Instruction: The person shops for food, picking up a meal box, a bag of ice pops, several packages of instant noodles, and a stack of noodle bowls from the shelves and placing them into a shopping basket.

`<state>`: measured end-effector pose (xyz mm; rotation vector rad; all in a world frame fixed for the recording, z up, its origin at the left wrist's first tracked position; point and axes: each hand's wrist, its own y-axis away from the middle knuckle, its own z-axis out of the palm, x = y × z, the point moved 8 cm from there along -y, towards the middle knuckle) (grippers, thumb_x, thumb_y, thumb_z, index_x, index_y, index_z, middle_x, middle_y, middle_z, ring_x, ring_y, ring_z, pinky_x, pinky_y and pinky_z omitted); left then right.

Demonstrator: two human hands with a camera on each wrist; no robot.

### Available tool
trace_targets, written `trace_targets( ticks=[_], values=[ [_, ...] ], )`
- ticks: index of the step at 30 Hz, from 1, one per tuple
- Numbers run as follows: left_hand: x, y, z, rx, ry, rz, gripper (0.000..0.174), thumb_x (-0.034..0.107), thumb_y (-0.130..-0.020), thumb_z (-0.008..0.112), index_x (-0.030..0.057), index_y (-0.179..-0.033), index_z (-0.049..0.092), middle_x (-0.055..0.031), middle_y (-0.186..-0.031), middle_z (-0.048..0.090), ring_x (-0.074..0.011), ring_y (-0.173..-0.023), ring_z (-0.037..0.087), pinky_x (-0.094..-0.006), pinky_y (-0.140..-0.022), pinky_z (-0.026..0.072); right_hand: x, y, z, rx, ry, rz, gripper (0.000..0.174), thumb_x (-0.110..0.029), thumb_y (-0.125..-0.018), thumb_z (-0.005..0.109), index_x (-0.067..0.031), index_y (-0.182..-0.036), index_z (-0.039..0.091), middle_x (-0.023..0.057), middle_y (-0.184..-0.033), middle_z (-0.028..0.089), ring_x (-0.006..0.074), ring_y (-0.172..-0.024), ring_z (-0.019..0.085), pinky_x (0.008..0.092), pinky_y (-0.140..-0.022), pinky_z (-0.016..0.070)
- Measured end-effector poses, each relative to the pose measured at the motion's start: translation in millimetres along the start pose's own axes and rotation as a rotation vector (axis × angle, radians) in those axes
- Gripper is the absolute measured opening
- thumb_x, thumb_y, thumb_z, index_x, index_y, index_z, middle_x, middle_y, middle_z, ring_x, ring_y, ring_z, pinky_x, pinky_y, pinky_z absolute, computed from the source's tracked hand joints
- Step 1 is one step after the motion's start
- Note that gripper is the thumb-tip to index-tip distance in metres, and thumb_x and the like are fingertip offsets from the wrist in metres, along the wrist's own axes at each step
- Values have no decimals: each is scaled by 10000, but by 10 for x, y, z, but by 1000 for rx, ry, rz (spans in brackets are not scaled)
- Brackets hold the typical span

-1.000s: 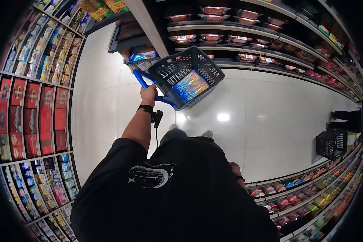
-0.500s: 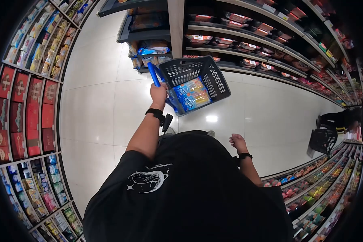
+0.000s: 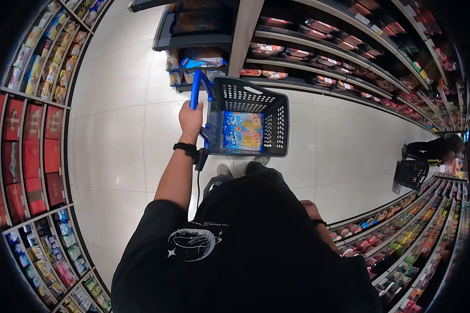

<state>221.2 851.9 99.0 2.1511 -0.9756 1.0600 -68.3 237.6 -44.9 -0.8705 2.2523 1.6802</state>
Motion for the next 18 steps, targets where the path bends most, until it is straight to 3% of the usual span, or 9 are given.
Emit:
trace_targets(
  ticks=[2, 5, 6, 7, 10, 11, 13, 15, 18],
  values=[
    [-30, 25, -16, 48, 42, -1, 291, 252, -863, 700, -12, -977, 660, -172, -788, 681, -323, -741, 666, -417, -710, 507, 291, -421, 29, -96, 69, -259, 190, -138, -894, 600, -97, -1079, 617, 48, -891, 678, 163, -747, 649, 299, -593, 478],
    [-71, 119, -97, 114, 71, -6, 264, 234, -869, 695, -12, -956, 650, -163, -765, 669, -303, -702, 648, -411, -686, 501, 152, -690, 166, -170, 128, -413, 210, -150, -903, 607, -98, -1106, 600, 44, -891, 678, 160, -734, 644, 293, -582, 475],
    [-73, 181, -138, 124, 81, -24, 254, 228, -874, 695, -11, -939, 636, -147, -742, 651, -284, -667, 626, -407, -664, 492, 133, -834, 198, -167, 108, -334, 230, -149, -901, 613, -94, -1123, 589, 44, -894, 676, 154, -726, 639, 288, -570, 473],
    [-150, 221, -167, 156, 101, -9, 251, 230, -875, 695, -7, -902, 616, -138, -731, 634, -280, -653, 611, -411, -658, 483, -81, -700, 245, -113, -190, 60, 228, -154, -895, 625, -94, -1113, 595, 36, -892, 673, 144, -730, 636, 282, -577, 475],
    [-481, 401, -210, 219, 92, -107, 211, 181, -902, 655, -2, -897, 552, -115, -753, 578, -260, -712, 583, -412, -692, 469, -1013, -930, 421, -82, -123, 32, 183, -155, -910, 593, -88, -1080, 610, 23, -887, 667, 131, -739, 628, 267, -604, 477],
    [-569, 440, -217, 253, 107, -60, 195, 171, -910, 644, 12, -887, 533, -89, -701, 553, -224, -647, 566, -389, -630, 465, -1209, -1044, 463, -94, -92, -3, 177, -148, -930, 550, -83, -1084, 609, 24, -899, 666, 132, -753, 626, 265, -624, 481],
    [-547, 564, -198, 173, 330, -214, 149, 136, -930, 605, 51, -910, 484, -35, -622, 512, -147, -488, 495, -301, -468, 423, -1482, -1373, 567, -135, -111, -39, 196, -176, -922, 597, -83, -1094, 613, 24, -904, 664, 132, -769, 632, 263, -645, 497],
    [-390, 632, -176, 9, 509, -251, 128, 97, -931, 581, 43, -961, 468, -41, -630, 511, -157, -466, 499, -300, -445, 439, -1798, -1572, 698, -200, -119, -56, 216, -198, -921, 619, -80, -1101, 615, 26, -906, 664, 130, -784, 636, 262, -647, 499],
    [-423, 576, -190, -70, 526, -300, 132, 66, -928, 568, 40, -993, 457, -53, -646, 513, -164, -455, 510, -301, -438, 465, -2231, -1844, 857, -265, -59, -89, 222, -206, -922, 620, -82, -1106, 616, 30, -910, 663, 126, -796, 634, 261, -649, 501]
  ],
)
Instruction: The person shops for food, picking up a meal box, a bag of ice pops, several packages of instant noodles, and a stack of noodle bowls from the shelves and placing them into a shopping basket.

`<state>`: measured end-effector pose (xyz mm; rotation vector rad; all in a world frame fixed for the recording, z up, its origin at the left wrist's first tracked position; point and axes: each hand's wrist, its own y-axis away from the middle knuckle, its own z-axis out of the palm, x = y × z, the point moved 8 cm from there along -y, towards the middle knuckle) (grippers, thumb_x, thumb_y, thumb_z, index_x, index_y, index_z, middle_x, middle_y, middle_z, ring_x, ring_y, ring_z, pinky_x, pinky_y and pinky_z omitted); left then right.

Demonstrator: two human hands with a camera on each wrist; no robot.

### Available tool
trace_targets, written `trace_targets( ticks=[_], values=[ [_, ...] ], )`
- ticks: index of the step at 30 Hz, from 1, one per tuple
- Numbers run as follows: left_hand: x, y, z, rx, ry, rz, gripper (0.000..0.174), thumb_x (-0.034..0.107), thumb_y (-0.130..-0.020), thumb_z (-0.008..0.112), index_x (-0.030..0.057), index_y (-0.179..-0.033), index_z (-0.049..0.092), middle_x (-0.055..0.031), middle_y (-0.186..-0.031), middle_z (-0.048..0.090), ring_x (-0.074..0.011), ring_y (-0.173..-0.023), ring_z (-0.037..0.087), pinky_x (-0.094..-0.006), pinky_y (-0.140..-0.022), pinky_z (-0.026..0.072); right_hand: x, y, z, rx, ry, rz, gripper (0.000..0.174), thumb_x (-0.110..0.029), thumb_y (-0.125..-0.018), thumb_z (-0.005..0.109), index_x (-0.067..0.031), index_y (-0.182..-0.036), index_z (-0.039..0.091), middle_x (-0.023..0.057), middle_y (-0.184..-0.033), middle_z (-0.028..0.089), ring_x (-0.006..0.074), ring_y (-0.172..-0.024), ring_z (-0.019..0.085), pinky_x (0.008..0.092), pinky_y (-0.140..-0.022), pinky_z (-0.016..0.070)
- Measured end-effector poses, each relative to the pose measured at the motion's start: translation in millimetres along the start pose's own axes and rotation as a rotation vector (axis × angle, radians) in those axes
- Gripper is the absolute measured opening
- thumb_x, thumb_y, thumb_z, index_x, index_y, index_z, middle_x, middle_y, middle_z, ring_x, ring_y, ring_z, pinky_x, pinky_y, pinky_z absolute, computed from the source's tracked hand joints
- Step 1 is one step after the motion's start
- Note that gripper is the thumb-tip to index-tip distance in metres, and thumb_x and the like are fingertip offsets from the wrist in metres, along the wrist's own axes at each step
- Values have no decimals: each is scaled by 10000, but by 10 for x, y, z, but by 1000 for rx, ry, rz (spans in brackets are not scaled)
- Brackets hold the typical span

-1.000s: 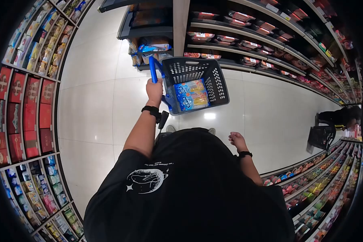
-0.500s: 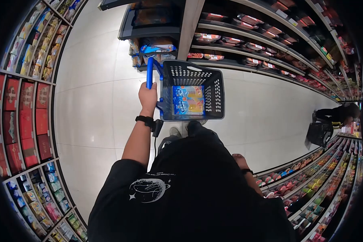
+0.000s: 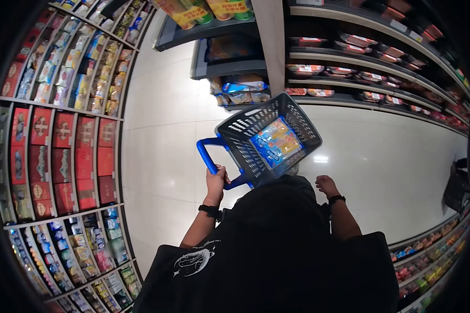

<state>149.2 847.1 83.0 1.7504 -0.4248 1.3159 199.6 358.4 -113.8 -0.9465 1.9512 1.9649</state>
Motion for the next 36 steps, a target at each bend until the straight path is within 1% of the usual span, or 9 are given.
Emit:
trace_targets(
  ticks=[9, 19, 23, 25, 26, 27, 29, 31, 36],
  values=[
    [437, -204, 103, 133, -211, -43, 166, 94, -915, 609, 24, -1015, 496, -46, -677, 529, -159, -489, 529, -311, -461, 495, -414, -1131, -219, -106, 126, -39, 239, -226, -896, 595, -81, -1080, 641, 28, -889, 655, 134, -753, 621, 276, -596, 487],
    [897, -878, 264, 61, -298, 45, 161, 181, -955, 606, 41, -951, 527, -9, -631, 501, -125, -460, 475, -285, -425, 427, -297, -1196, -392, -43, -65, -35, 171, -144, -897, 609, -77, -1054, 622, 42, -838, 636, 116, -638, 581, 249, -496, 431],
    [1019, -1195, 156, 42, -374, 43, 184, 201, -954, 612, 43, -932, 519, -23, -614, 510, -139, -441, 494, -298, -412, 435, -189, -803, -289, -6, -135, -20, 70, -100, -865, 624, -99, -934, 633, 35, -760, 619, 133, -611, 590, 253, -479, 419],
    [1047, -1380, 64, -1, -367, 65, 204, 214, -954, 618, 43, -920, 511, -29, -608, 515, -148, -431, 504, -306, -400, 438, 250, -1108, -129, -411, -145, -217, 59, -121, -882, 598, -103, -934, 620, 37, -748, 616, 137, -603, 591, 253, -473, 417],
    [1051, -1471, 4, -7, -390, 73, 211, 217, -953, 621, 41, -921, 510, -29, -607, 516, -150, -430, 505, -308, -397, 439, 157, -811, -84, -211, -85, -181, 67, -151, -912, 566, -104, -932, 609, 41, -764, 625, 139, -605, 594, 259, -473, 420],
    [1052, -1565, -55, -12, -412, 81, 217, 220, -952, 624, 39, -921, 509, -30, -606, 517, -152, -429, 506, -309, -395, 439, 11, -542, -12, 3, -23, -192, 49, -44, -814, 555, -59, -769, 568, 49, -656, 560, 149, -512, 546, 285, -408, 398],
    [1038, -1751, -214, -19, -424, 83, 222, 224, -952, 625, 35, -929, 511, -38, -598, 519, -158, -421, 513, -313, -387, 440, 63, -233, 166, 123, -247, 61, 94, -51, -860, 539, -68, -778, 581, 46, -679, 577, 140, -544, 563, 283, -430, 406],
    [1055, -1893, -377, -29, -431, 83, 221, 218, -953, 622, 31, -925, 508, -43, -585, 517, -167, -404, 514, -318, -379, 443, 124, -168, 366, 47, -154, 118, 124, -162, -911, 572, -87, -1003, 608, 27, -827, 653, 131, -707, 635, 272, -560, 472],
    [1157, -2134, -499, -103, -463, 108, 231, 210, -939, 629, 13, -932, 509, -55, -578, 522, -183, -393, 528, -332, -373, 446, -245, 258, 731, 218, -87, 136, 176, -194, -932, 575, -89, -1072, 595, 34, -904, 669, 134, -728, 633, 275, -598, 496]
  ],
)
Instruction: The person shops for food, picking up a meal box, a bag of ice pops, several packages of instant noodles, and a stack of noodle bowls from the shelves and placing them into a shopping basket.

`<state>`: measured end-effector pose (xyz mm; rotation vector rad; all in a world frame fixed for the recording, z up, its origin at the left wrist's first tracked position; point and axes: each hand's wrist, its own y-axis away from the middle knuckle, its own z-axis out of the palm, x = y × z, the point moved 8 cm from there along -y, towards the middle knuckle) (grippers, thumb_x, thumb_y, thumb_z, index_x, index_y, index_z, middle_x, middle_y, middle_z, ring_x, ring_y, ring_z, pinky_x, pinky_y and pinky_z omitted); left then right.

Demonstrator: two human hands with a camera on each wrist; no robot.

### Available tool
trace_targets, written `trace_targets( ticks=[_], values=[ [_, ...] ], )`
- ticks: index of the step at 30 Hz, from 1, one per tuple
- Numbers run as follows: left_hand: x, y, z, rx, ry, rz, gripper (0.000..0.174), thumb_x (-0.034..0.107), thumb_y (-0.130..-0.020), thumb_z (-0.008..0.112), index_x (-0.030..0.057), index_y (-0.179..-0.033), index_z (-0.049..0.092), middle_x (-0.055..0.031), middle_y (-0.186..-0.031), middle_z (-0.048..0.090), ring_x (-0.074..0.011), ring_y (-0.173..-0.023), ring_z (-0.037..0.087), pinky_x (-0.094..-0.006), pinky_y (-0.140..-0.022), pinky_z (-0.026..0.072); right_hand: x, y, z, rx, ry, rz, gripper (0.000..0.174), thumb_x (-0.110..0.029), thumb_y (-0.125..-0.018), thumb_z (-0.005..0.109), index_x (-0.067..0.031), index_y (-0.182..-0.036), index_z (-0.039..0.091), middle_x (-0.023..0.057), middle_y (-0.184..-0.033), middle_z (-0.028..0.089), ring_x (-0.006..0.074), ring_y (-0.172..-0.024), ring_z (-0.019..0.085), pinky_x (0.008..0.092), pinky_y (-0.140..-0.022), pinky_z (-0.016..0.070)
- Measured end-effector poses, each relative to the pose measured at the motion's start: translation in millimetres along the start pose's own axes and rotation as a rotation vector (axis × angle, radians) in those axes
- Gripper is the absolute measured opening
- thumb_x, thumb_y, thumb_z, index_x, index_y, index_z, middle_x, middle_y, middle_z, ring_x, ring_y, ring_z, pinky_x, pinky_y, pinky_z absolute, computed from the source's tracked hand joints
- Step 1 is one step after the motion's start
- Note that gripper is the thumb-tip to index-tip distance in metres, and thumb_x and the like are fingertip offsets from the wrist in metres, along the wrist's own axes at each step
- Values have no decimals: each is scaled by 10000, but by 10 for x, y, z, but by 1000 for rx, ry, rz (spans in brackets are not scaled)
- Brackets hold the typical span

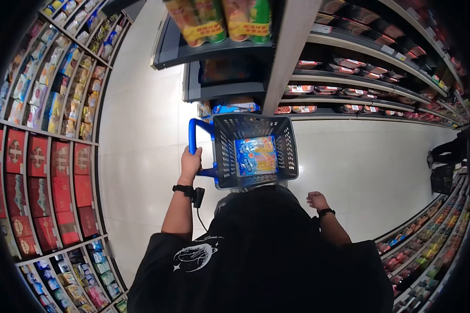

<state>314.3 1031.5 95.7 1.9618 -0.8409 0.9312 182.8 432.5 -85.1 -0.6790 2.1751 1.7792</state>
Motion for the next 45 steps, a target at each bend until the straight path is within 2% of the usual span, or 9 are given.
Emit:
trace_targets(
  ticks=[4, 7, 14, 22, 24, 31, 37, 41, 45],
  values=[
    [-45, -185, -178, -12, 2, 32, 227, 238, -899, 656, 27, -922, 577, -71, -600, 556, -191, -432, 550, -347, -408, 453, -248, 166, 250, -2, 90, -21, 193, -202, -946, 574, -93, -1103, 599, 37, -937, 673, 137, -782, 638, 285, -648, 505],
    [-130, -348, -284, 21, -62, 85, 294, 292, -864, 684, 13, -944, 635, -136, -764, 658, -277, -723, 644, -393, -681, 492, -383, 325, 385, -13, 168, 6, 211, -202, -961, 564, -95, -1139, 596, 36, -974, 674, 140, -841, 640, 296, -709, 512],
    [-35, -284, -395, 52, -70, 85, 246, 245, -886, 684, 24, -989, 648, -137, -778, 662, -257, -704, 637, -376, -665, 492, -777, 444, 530, -24, 307, -10, 260, -200, -973, 567, -63, -1193, 590, 30, -971, 676, 140, -829, 636, 314, -722, 503],
    [-5, -343, -382, 62, -121, 5, 231, 231, -883, 686, 29, -990, 653, -125, -744, 655, -256, -676, 632, -372, -658, 491, -1299, -177, 974, -130, 416, -61, 248, -183, -963, 552, -70, -1173, 618, 28, -963, 680, 125, -841, 633, 297, -730, 502],
    [7, -369, -385, 95, -118, 1, 233, 227, -882, 688, 29, -1002, 657, -114, -739, 653, -231, -671, 623, -359, -656, 489, -1399, -394, 1191, -205, 476, -40, 284, -196, -955, 581, -70, -1209, 589, 34, -1002, 670, 144, -902, 629, 319, -809, 492],
    [-110, -433, -277, 190, -115, -72, 226, 194, -883, 712, 19, -1018, 665, -38, -721, 609, -115, -660, 553, -290, -631, 460, -1132, -1778, 1685, -283, 767, -212, 433, -203, -862, 662, -10, -1243, 587, 46, -967, 659, 150, -874, 617, 275, -782, 476],
    [-201, -411, -226, 262, -94, -201, 228, 163, -913, 692, 50, -1107, 655, 47, -719, 549, -1, -558, 413, -173, -494, 310, -702, -2932, 2172, -280, 872, -124, 665, -306, -842, 714, -1, -1383, 478, 135, -1222, 630, 232, -1104, 605, 351, -919, 485],
    [-357, -328, -282, 362, -62, -239, 357, 154, -907, 677, -19, -1201, 573, 45, -679, 508, -9, -482, 405, -167, -440, 286, -705, -3342, 2619, -286, 893, -211, 648, -298, -774, 704, 7, -1319, 530, 225, -1218, 642, 351, -1138, 621, 397, -983, 471],
    [-444, -228, -382, 320, -82, -110, 440, 235, -940, 622, -44, -1253, 492, 37, -627, 430, -24, -470, 335, -191, -425, 241, -186, -4323, 2908, -436, 827, -290, 661, -275, -736, 731, -5, -1307, 535, 222, -1205, 645, 354, -1112, 630, 394, -952, 490]
  ],
)
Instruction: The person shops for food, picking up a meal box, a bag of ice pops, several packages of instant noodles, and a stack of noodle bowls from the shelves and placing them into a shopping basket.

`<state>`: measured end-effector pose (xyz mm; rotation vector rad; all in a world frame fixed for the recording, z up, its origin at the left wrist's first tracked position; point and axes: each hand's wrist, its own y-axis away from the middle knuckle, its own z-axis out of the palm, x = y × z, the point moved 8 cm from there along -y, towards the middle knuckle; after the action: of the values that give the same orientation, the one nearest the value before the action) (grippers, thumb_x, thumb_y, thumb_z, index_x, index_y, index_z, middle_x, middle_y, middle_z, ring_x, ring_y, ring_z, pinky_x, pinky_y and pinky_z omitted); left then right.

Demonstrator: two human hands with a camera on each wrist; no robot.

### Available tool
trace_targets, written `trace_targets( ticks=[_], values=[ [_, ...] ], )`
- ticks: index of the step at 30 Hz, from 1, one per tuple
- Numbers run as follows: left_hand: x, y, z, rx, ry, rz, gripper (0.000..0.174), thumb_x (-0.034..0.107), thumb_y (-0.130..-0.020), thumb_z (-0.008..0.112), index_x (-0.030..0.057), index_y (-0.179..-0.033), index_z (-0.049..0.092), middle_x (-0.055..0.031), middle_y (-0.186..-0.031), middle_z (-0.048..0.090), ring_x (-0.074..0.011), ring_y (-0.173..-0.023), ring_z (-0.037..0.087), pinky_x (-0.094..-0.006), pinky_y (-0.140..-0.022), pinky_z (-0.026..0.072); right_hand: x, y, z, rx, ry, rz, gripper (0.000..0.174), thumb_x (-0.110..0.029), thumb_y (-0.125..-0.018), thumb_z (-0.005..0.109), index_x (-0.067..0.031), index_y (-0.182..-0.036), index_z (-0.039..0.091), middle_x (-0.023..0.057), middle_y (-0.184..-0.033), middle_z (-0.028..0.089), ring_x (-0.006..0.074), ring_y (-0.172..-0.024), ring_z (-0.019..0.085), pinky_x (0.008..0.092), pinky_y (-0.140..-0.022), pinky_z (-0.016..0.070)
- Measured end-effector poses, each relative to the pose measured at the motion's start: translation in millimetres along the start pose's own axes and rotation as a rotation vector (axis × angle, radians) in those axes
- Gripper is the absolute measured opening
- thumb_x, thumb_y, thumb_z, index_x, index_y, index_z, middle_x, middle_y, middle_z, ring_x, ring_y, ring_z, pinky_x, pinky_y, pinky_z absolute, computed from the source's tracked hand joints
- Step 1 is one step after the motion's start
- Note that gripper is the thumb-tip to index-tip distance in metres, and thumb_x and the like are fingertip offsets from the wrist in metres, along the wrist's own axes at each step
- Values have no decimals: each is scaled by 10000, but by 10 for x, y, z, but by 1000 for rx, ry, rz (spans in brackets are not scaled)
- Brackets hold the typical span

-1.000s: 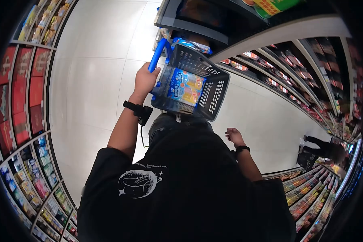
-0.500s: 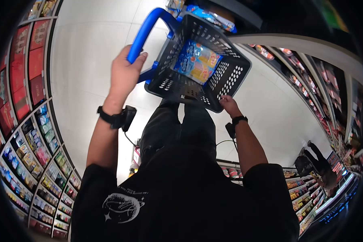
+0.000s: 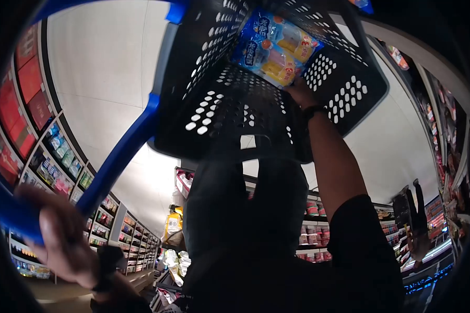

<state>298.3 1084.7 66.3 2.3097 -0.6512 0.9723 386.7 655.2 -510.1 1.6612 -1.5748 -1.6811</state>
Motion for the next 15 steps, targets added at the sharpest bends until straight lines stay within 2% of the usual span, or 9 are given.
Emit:
trace_targets(
  ticks=[1, 4, 5, 6, 8, 9, 10, 12, 15],
  values=[
    [12, 10, 27, 25, -23, 37, 449, 261, -945, 618, -40, -1251, 487, 39, -619, 412, -29, -470, 312, -195, -425, 228, 139, -198, 14, 118, 13, -24, 680, -276, -721, 744, -7, -1308, 532, 235, -1202, 640, 365, -1113, 626, 406, -951, 491],
    [53, 45, 64, 32, -6, 70, 412, 241, -985, 561, -50, -1258, 461, 32, -644, 344, -58, -556, 303, -228, -509, 242, 206, -561, -19, 45, 165, 46, 686, -296, -716, 755, -4, -1297, 537, 246, -1194, 639, 369, -1119, 623, 417, -957, 488],
    [16, 67, -6, 29, 27, 23, 311, 233, -1006, 527, -25, -1174, 482, 30, -642, 315, -65, -567, 310, -228, -506, 245, 302, -666, 4, 98, 64, 82, 661, -263, -707, 776, -3, -1271, 549, 244, -1195, 635, 368, -1135, 614, 411, -965, 487],
    [59, 33, 108, -7, -54, 84, 230, 219, -1024, 506, 6, -1107, 488, 35, -628, 306, -51, -537, 293, -214, -485, 231, 283, -699, -10, 103, 55, 88, 661, -263, -707, 776, -3, -1271, 549, 244, -1195, 635, 368, -1135, 614, 411, -965, 487],
    [216, -68, 396, -42, -167, 103, 190, 319, -961, 632, 136, -976, 581, 56, -532, 355, -51, -404, 295, -225, -341, 252, 208, -770, -25, -7, 86, 119, 658, -206, -698, 789, 1, -1272, 542, 244, -1204, 628, 362, -1151, 604, 401, -975, 485],
    [236, -63, 462, 22, -159, 78, 203, 302, -976, 612, 128, -886, 557, 70, -526, 280, -47, -427, 252, -221, -371, 207, 134, -771, -31, -21, 123, 93, 668, -164, -690, 793, 7, -1280, 530, 243, -1211, 623, 364, -1161, 595, 398, -987, 486],
    [216, -55, 472, -10, -129, 99, 245, 287, -986, 596, 118, -837, 500, 73, -542, 284, -47, -436, 244, -220, -387, 205, 162, -808, -31, -16, 115, 93, 668, -164, -690, 793, 7, -1280, 530, 243, -1211, 623, 364, -1161, 595, 398, -987, 486],
    [204, -35, 438, -35, -110, 105, 264, 257, -999, 572, 116, -820, 439, 58, -560, 308, -52, -441, 253, -223, -392, 220, 92, -867, -66, 92, 359, -25, 685, -188, -685, 802, 6, -1282, 527, 240, -1229, 616, 373, -1167, 587, 408, -1007, 478],
    [163, 4, 402, 1, -62, 89, 275, 229, -1003, 560, 109, -814, 400, 40, -572, 321, -59, -443, 257, -224, -393, 241, 101, -987, -107, 166, 423, -128, 665, -213, -679, 811, -20, -1248, 526, 208, -1218, 612, 365, -1159, 583, 419, -999, 483]
  ],
)
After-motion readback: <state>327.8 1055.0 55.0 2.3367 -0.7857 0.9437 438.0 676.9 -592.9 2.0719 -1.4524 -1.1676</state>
